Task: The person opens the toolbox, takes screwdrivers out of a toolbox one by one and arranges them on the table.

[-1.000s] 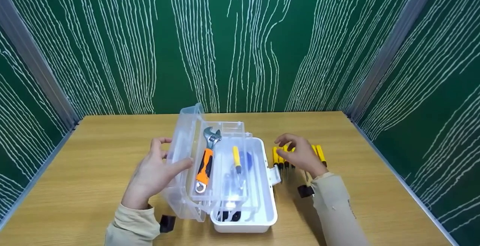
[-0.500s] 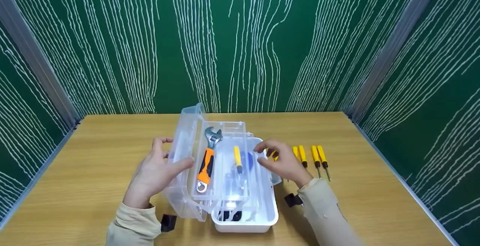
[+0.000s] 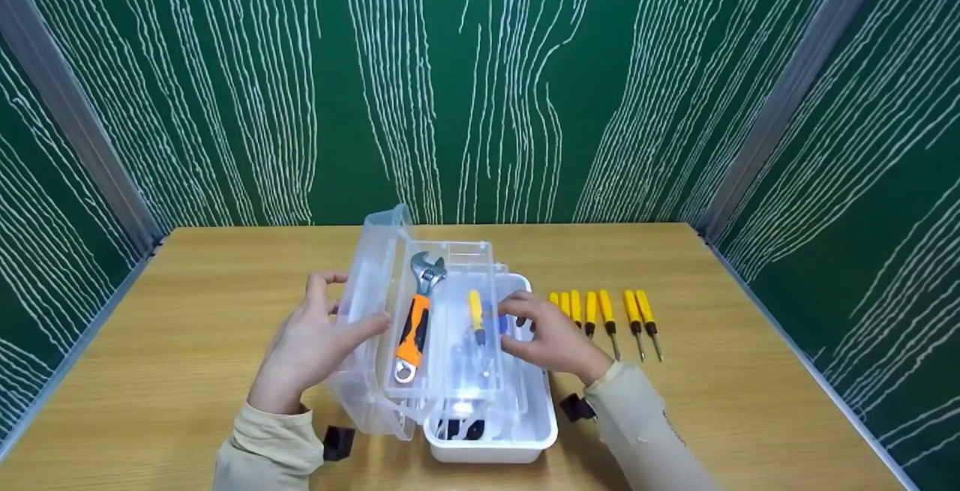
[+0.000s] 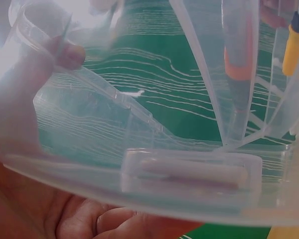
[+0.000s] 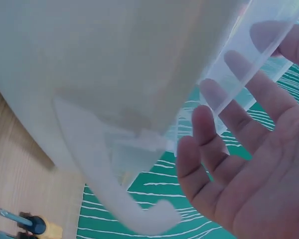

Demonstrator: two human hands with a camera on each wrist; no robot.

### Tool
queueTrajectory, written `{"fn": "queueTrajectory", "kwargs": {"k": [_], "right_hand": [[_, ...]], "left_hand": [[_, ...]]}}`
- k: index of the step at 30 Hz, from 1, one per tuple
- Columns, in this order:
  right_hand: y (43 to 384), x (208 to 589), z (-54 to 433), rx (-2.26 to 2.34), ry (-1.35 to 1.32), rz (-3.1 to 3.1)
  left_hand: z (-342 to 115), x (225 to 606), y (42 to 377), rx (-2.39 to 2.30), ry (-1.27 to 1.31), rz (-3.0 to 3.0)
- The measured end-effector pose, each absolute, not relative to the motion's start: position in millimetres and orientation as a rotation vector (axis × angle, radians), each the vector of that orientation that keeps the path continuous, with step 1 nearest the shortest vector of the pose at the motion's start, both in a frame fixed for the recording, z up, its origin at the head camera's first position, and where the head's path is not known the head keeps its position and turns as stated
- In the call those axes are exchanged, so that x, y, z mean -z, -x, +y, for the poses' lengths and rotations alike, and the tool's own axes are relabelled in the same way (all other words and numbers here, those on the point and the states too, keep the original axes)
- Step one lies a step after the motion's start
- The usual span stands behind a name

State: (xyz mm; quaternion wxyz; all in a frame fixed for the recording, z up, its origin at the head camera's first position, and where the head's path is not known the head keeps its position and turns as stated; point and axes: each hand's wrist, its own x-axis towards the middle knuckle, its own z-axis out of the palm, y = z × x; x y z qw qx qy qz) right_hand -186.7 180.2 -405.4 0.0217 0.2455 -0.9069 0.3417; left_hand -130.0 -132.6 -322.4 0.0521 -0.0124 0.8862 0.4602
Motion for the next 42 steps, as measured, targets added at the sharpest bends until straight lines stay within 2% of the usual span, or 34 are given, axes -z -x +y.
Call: {"fn": "queueTrajectory", "kwargs": {"k": [12,33,42], "right_hand": [[181.7,406.6,173.3,-0.988,-0.817,-2.958],[173.2,401.2,164.3,-0.619,-0.719,-2.922],[172.7,400.7,161.6,-0.749,-0.661,-2.919]], "left_hand": [[-131.4,321.3,130.9,-1.411,0.031,2.692],[-131.0,321.7,130.9,-1.389,0.002,2.714],[-131.2,320.0,127.7,-1.388,0.039,2.688]]}}
